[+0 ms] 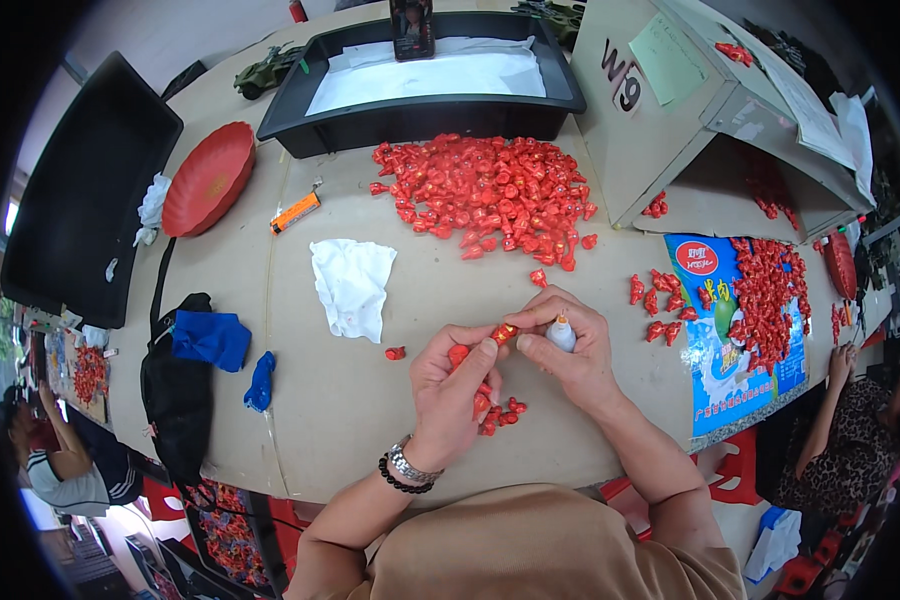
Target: Applying liquid glue to small red plastic components and pressing them together.
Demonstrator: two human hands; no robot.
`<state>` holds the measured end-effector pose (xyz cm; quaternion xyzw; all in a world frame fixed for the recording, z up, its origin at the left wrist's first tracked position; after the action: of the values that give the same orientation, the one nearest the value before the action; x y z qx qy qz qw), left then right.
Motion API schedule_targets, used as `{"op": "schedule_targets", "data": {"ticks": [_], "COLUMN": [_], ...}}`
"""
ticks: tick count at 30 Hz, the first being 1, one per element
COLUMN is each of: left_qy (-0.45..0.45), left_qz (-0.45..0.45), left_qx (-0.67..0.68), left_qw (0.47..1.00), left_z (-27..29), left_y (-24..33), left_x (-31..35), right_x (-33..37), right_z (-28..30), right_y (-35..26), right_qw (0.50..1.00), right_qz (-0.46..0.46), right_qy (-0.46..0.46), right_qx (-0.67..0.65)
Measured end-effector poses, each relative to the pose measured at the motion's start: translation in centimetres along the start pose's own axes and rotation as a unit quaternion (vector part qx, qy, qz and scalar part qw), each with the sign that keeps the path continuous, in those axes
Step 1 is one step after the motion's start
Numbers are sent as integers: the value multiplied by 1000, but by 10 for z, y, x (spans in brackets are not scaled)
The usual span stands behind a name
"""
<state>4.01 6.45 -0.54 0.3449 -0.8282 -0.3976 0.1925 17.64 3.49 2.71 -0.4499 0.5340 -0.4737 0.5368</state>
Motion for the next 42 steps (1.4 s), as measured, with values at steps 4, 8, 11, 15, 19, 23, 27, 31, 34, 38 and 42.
{"op": "schedule_targets", "data": {"ticks": [4, 8, 11, 15, 19, 23, 27, 31, 34, 38, 42], "left_qy": [-25, -32, -35, -35, -38, -43, -42, -39, -23, -33, -37], "left_qz": [19, 37, 54, 67, 75, 77, 74, 75, 75, 80, 76], "left_qx": [36, 52, 59, 90, 130, 147, 158, 167, 166, 161, 163], "left_qw": [999, 997, 996, 993, 988, 985, 984, 982, 983, 983, 983], "left_z": [1, 1, -1, 1, 3, 4, 6, 6, 7, 4, 3], "left_y": [-7, -9, -10, -11, -13, -15, -15, -17, -13, -11, -11], "left_x": [-2, -3, -3, -3, -4, -4, -4, -6, -4, -5, -3], "right_x": [2, 2, 3, 5, 9, 11, 11, 16, 34, 52, 54], "right_z": [3, 5, 14, 50, 89, 100, 101, 82, 57, 16, -21], "right_y": [5, 9, 7, -4, -9, -13, -24, -70, -116, -174, -216], "right_qw": [1000, 999, 997, 985, 930, 880, 905, 990, 946, 922, 912], "right_qz": [-20, -41, -59, -122, -236, -266, -226, 65, 304, 288, 310], "right_qy": [19, 24, 39, 91, 112, 95, 91, -4, -20, -133, -148], "right_qx": [-3, -25, -7, 85, 260, 381, 348, 127, -112, -223, -222]}}
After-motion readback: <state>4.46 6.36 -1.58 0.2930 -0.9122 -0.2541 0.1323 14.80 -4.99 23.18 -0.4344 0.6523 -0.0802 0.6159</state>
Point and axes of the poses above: each hand's wrist, its own x-axis away from the middle knuckle, its own z-axis out of the back of the hand, y = z × x, the point moved 8 cm from there along -x, towards the middle knuckle, and after that the axes turned 14 degrees about -y, right-handed, at the moved point
